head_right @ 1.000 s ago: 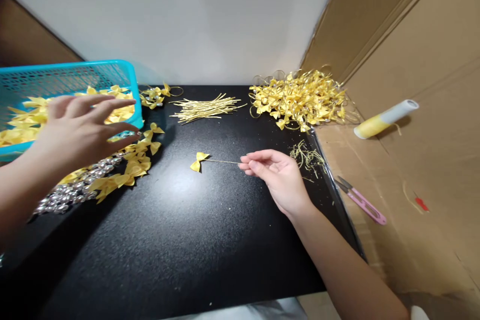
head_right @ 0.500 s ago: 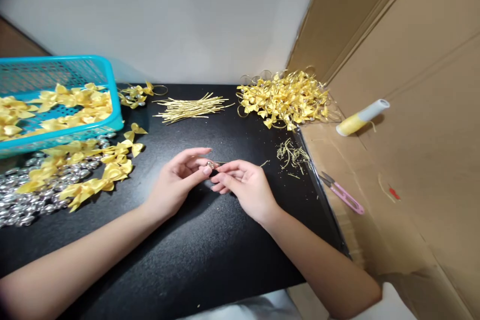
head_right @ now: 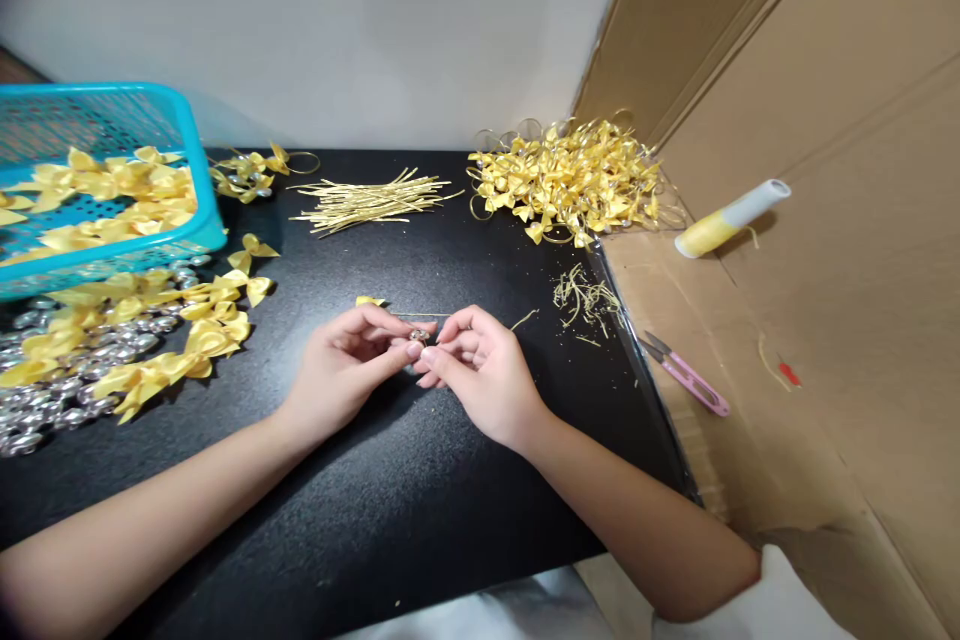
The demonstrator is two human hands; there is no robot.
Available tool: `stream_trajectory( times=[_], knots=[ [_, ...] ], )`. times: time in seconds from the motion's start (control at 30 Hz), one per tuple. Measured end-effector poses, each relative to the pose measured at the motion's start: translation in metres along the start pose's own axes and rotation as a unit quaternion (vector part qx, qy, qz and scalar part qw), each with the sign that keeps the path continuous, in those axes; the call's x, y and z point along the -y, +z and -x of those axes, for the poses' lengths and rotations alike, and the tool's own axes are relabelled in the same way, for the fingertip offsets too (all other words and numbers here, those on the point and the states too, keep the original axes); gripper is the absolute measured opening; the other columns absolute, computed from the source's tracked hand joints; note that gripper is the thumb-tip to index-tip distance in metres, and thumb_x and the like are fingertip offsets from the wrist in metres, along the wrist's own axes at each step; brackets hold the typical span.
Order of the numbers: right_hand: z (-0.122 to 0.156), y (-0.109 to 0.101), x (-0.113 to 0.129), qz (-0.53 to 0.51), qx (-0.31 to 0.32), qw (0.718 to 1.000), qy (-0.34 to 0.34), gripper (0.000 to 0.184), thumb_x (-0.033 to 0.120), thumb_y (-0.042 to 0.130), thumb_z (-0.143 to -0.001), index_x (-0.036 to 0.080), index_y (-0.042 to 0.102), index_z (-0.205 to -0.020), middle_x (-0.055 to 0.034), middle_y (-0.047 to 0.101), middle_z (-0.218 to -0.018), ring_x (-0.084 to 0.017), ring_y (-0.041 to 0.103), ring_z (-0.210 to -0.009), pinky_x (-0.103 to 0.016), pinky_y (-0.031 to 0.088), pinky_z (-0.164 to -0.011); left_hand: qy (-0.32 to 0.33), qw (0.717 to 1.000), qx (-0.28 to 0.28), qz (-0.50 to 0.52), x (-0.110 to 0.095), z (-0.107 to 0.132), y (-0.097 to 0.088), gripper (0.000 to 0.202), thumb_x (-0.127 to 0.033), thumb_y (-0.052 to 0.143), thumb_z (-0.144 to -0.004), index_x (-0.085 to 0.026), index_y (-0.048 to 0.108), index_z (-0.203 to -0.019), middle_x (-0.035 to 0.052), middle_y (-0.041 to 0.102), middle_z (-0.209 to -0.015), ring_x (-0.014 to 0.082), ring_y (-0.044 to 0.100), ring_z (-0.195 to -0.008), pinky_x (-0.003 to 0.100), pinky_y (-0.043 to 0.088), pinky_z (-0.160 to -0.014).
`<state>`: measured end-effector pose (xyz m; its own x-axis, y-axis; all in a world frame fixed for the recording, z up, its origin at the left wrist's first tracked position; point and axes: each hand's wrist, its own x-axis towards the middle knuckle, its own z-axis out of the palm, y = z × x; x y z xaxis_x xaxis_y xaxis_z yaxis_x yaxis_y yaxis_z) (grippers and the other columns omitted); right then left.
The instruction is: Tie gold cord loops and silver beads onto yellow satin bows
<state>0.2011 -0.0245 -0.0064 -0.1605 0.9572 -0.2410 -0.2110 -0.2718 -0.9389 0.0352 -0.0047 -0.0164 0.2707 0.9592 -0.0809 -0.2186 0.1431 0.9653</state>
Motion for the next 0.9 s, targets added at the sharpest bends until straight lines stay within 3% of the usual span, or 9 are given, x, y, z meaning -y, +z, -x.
stream_trajectory(
  times=[0.13,0.37,0.57,0.7,0.77,0.9],
  knots=[
    [0.000,0.000,-0.002,0.001,-0.004,1.000,-0.007,0.035,0.038,0.080,-0.070,0.021,0.051,-0.080,0.0047,0.069,-0.065,-0.010,0.069,-0.058,-0.022,0.056,-0.059,0.027,0.999,0.031,-0.012,-0.001,0.000,0.000,0.014,-0.024,0.075,-0.079,-0.015,0.065,-0.079,0.0081,0.077,-0.093,0.0172,0.072,-0.083,0.029,0.058,-0.078],
    [0.000,0.002,-0.005,0.001,0.004,0.999,-0.031,0.025,0.031,0.079,-0.072,0.022,0.059,-0.082,0.0036,0.071,-0.070,-0.011,0.071,-0.066,-0.025,0.059,-0.070,0.005,0.998,0.064,0.011,-0.004,-0.004,-0.002,0.009,-0.020,0.076,-0.078,-0.018,0.073,-0.085,0.0019,0.074,-0.078,0.0135,0.068,-0.067,0.026,0.056,-0.066],
    [0.001,0.003,-0.010,0.012,0.015,0.997,-0.073,0.027,0.025,0.082,-0.067,0.023,0.067,-0.089,0.0013,0.073,-0.083,-0.012,0.070,-0.079,-0.027,0.058,-0.076,0.117,0.981,0.040,-0.149,-0.011,0.000,-0.004,0.005,-0.017,0.075,-0.077,-0.022,0.077,-0.078,0.0048,0.071,-0.097,0.0169,0.064,-0.094,0.031,0.049,-0.089],
    [0.000,0.002,-0.008,0.025,0.002,0.997,-0.073,0.027,0.034,0.083,-0.065,0.022,0.072,-0.086,-0.0009,0.074,-0.082,-0.014,0.069,-0.076,-0.032,0.059,-0.077,0.121,0.984,0.035,-0.127,-0.027,-0.003,-0.007,0.004,-0.021,0.076,-0.078,-0.024,0.077,-0.077,0.0028,0.067,-0.093,0.0150,0.061,-0.089,0.028,0.048,-0.082],
    [-0.001,-0.001,-0.004,0.052,-0.018,0.996,-0.070,0.028,0.035,0.084,-0.065,0.022,0.072,-0.086,-0.0012,0.073,-0.080,-0.014,0.068,-0.074,-0.033,0.058,-0.075,0.134,0.989,0.001,-0.057,-0.043,-0.007,-0.010,0.003,-0.023,0.078,-0.077,-0.024,0.076,-0.074,0.0008,0.066,-0.084,0.0130,0.060,-0.081,0.025,0.049,-0.076],
    [-0.006,-0.011,0.002,0.138,-0.045,0.984,-0.105,0.019,0.032,0.079,-0.071,0.023,0.073,-0.086,-0.0014,0.070,-0.078,-0.014,0.064,-0.071,-0.032,0.055,-0.071,0.180,0.974,-0.125,0.061,-0.083,-0.016,-0.022,0.022,-0.032,0.090,-0.061,-0.020,0.073,-0.068,-0.0025,0.063,-0.072,0.0077,0.050,-0.063,0.020,0.044,-0.058]
  ],
)
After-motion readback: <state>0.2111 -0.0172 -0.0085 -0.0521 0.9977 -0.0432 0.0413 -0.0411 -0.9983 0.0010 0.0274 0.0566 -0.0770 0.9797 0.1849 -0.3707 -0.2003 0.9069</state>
